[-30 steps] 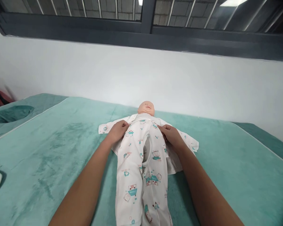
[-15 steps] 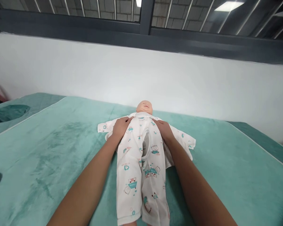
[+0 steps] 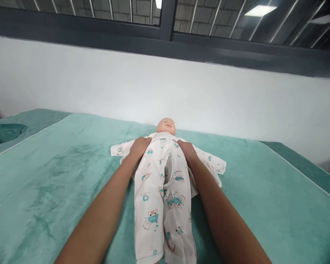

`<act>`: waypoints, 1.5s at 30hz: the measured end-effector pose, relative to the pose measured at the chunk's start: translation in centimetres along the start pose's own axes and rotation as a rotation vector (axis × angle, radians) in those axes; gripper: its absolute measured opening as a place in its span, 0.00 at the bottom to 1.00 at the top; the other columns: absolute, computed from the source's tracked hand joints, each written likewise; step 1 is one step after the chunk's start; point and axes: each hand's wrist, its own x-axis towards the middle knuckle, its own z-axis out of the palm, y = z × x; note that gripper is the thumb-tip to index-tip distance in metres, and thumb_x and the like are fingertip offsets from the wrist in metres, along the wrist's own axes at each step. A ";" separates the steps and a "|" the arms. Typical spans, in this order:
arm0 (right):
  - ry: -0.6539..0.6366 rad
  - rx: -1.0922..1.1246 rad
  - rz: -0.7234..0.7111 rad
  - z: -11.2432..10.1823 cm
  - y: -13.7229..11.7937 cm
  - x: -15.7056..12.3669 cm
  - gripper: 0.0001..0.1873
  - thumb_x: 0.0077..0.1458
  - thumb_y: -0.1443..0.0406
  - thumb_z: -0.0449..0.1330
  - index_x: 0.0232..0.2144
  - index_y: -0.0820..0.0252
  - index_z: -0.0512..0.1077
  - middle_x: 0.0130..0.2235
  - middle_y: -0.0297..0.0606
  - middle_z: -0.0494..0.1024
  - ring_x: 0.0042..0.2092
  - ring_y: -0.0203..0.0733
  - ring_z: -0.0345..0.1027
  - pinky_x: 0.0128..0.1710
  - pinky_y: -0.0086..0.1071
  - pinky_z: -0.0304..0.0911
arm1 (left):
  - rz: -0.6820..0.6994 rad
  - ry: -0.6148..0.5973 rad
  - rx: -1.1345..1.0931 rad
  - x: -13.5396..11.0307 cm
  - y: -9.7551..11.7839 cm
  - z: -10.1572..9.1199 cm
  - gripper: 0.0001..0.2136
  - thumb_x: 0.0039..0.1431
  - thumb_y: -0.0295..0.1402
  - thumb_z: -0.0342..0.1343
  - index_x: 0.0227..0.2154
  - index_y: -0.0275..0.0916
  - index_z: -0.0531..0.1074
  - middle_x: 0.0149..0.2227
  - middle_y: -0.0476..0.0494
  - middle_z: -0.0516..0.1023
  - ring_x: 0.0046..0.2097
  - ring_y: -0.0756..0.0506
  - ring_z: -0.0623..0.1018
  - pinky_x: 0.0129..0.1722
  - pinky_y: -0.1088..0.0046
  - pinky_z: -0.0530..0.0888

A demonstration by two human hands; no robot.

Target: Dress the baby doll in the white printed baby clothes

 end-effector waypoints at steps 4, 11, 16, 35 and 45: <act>0.085 0.022 0.033 0.6 -0.1 -1.2 0.16 0.57 0.55 0.53 0.22 0.57 0.65 0.25 0.36 0.71 0.32 0.42 0.65 0.31 0.30 0.53 | 0.021 0.019 0.060 -1.1 0.5 -0.2 0.21 0.60 0.49 0.44 0.22 0.41 0.72 0.22 0.44 0.72 0.30 0.44 0.72 0.29 0.71 0.62; 0.298 0.314 -0.194 0.3 -1.1 -1.8 0.15 0.57 0.54 0.54 0.35 0.57 0.73 0.38 0.38 0.74 0.36 0.39 0.64 0.39 0.32 0.59 | 0.397 0.057 -0.040 -1.5 1.1 -0.5 0.13 0.58 0.45 0.53 0.39 0.43 0.74 0.38 0.46 0.75 0.37 0.47 0.74 0.37 0.72 0.68; 0.172 0.495 -0.018 0.2 -1.1 -0.3 0.15 0.53 0.53 0.56 0.28 0.58 0.73 0.33 0.35 0.75 0.36 0.41 0.65 0.39 0.32 0.59 | 0.453 0.051 0.013 -0.9 1.3 -0.3 0.12 0.62 0.39 0.50 0.39 0.42 0.76 0.39 0.45 0.77 0.42 0.45 0.76 0.45 0.69 0.69; 0.329 0.471 0.151 -0.2 -0.9 -3.3 0.15 0.48 0.52 0.61 0.26 0.59 0.69 0.27 0.32 0.71 0.30 0.36 0.60 0.33 0.30 0.56 | 0.042 -0.142 -0.105 -3.9 0.6 -3.1 0.11 0.55 0.39 0.50 0.32 0.39 0.73 0.33 0.46 0.79 0.35 0.45 0.75 0.33 0.72 0.68; 0.094 0.517 0.258 -0.6 1.4 -5.2 0.10 0.48 0.57 0.56 0.26 0.59 0.69 0.25 0.31 0.70 0.28 0.36 0.58 0.28 0.29 0.53 | -0.005 -0.318 -0.225 -6.2 0.5 -3.4 0.10 0.42 0.32 0.55 0.29 0.37 0.76 0.32 0.43 0.81 0.39 0.38 0.75 0.38 0.66 0.71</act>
